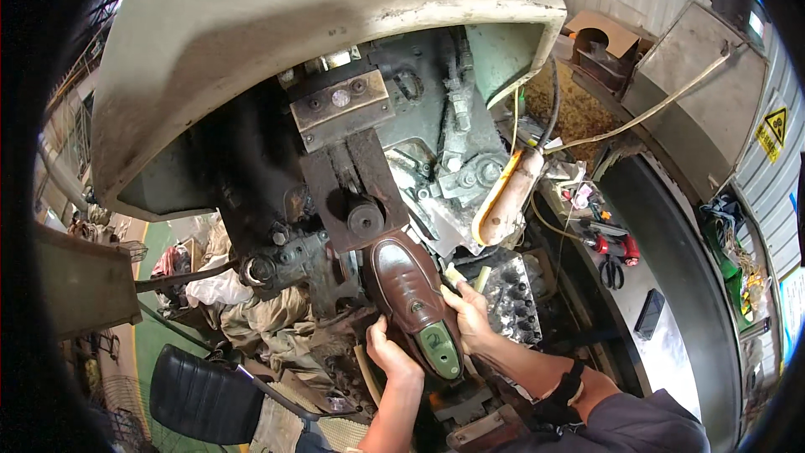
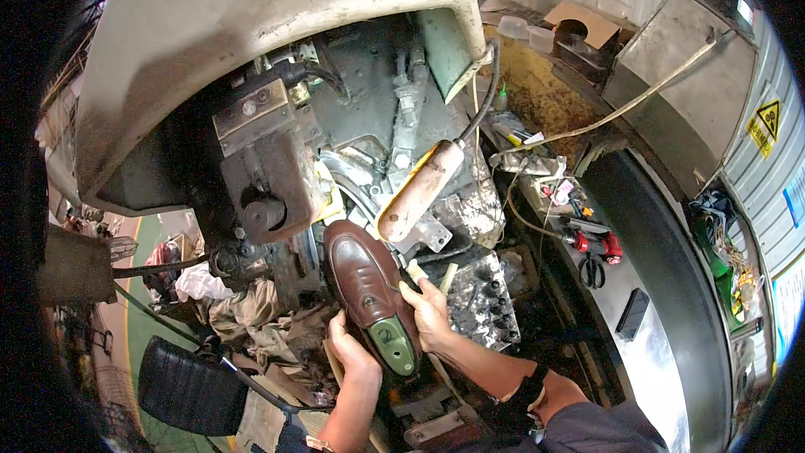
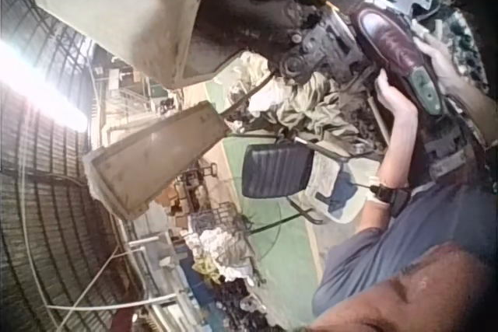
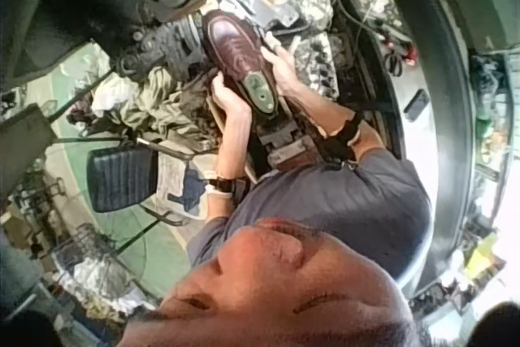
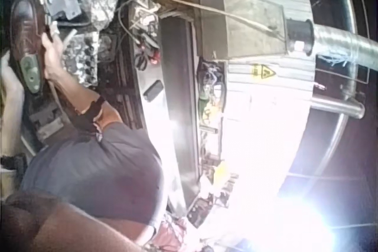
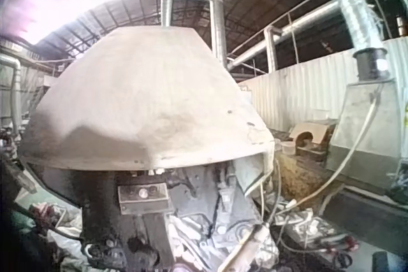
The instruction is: Operating a toe-lasting machine to shape the front part of leather shoes.
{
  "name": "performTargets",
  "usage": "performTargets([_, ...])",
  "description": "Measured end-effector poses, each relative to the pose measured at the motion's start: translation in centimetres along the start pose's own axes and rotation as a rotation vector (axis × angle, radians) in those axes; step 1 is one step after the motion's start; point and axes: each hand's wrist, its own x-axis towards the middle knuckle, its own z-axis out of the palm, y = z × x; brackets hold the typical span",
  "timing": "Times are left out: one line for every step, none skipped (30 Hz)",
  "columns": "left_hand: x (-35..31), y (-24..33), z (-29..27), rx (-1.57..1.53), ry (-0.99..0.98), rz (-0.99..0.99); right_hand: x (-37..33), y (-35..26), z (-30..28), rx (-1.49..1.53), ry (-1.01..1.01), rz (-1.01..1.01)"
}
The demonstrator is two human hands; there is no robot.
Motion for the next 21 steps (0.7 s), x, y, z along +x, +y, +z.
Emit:
performTargets([0.4, -0.3, -0.4, 0.032, -0.013, 0.080, 0.2, 0.2, -0.2, 0.004, -0.016, -0.025])
performTargets([0.4, -0.4, -0.3, 0.064, -0.026, 0.156, 0.4, 0.4, -0.4, 0.007, -0.028, -0.051])
performTargets([0.4, -0.5, -0.2, 0.066, -0.023, 0.154, 0.6, 0.6, -0.6, 0.008, -0.025, -0.048])
performTargets([0.5, -0.6, 0.0, 0.107, -0.018, 0.220, 0.9, 0.9, -0.8, -0.015, -0.015, -0.080])
performTargets([0.5, -0.6, 0.3, 0.147, -0.016, 0.288, 1.2, 1.1, -0.9, -0.038, -0.007, -0.112])
performTargets([0.5, -0.7, 0.6, 0.149, -0.015, 0.286, 1.5, 1.2, -1.1, -0.038, -0.006, -0.112])
performTargets([0.4, -0.8, 0.8, 0.134, -0.035, 0.277, 1.8, 1.3, -1.3, -0.020, 0.004, -0.125])
performTargets([0.3, -0.6, 0.8, 0.118, -0.051, 0.271, 1.7, 1.3, -0.9, 0.000, 0.012, -0.132])
performTargets([0.6, -0.6, 0.3, 0.120, -0.048, 0.273, 1.6, 1.2, -0.5, 0.001, 0.012, -0.128])
performTargets([1.2, -0.9, -0.5, 0.148, -0.059, 0.255, 1.4, 1.1, -0.2, -0.002, 0.018, -0.109])
performTargets([1.7, -1.0, -0.8, 0.174, -0.072, 0.238, 1.2, 0.8, 0.1, -0.006, 0.021, -0.092])
performTargets([2.1, -1.0, -1.2, 0.173, -0.071, 0.241, 1.2, 0.8, 0.2, -0.005, 0.018, -0.090])
performTargets([2.5, -0.9, -1.6, 0.149, -0.106, 0.171, 1.2, 0.8, 0.3, -0.018, 0.030, -0.070])
performTargets([2.1, -0.8, -1.1, 0.126, -0.142, 0.093, 1.1, 0.6, 0.1, -0.033, 0.050, -0.053])
performTargets([1.7, -0.6, -0.7, 0.126, -0.142, 0.088, 1.0, 0.5, 0.1, -0.034, 0.054, -0.055])
performTargets([1.3, -0.4, -0.1, 0.060, -0.133, 0.014, 0.9, 0.4, 0.0, -0.007, 0.041, -0.035])
performTargets([0.5, -0.1, 0.9, -0.006, -0.126, -0.060, 0.9, 0.1, 0.0, 0.021, 0.027, -0.016])
performTargets([-0.1, 0.2, 1.5, -0.008, -0.128, -0.061, 0.9, 0.0, 0.2, 0.019, 0.028, -0.018])
performTargets([-0.7, 0.5, 2.1, -0.001, -0.133, -0.081, 0.8, -0.1, 0.4, 0.010, 0.036, -0.026])
performTargets([-1.0, 0.8, 2.1, 0.007, -0.136, -0.100, 0.6, -0.1, 0.5, 0.001, 0.043, -0.032])
performTargets([-0.5, 0.8, 1.3, 0.023, -0.160, -0.121, 0.6, -0.2, 0.5, -0.026, 0.055, -0.011])
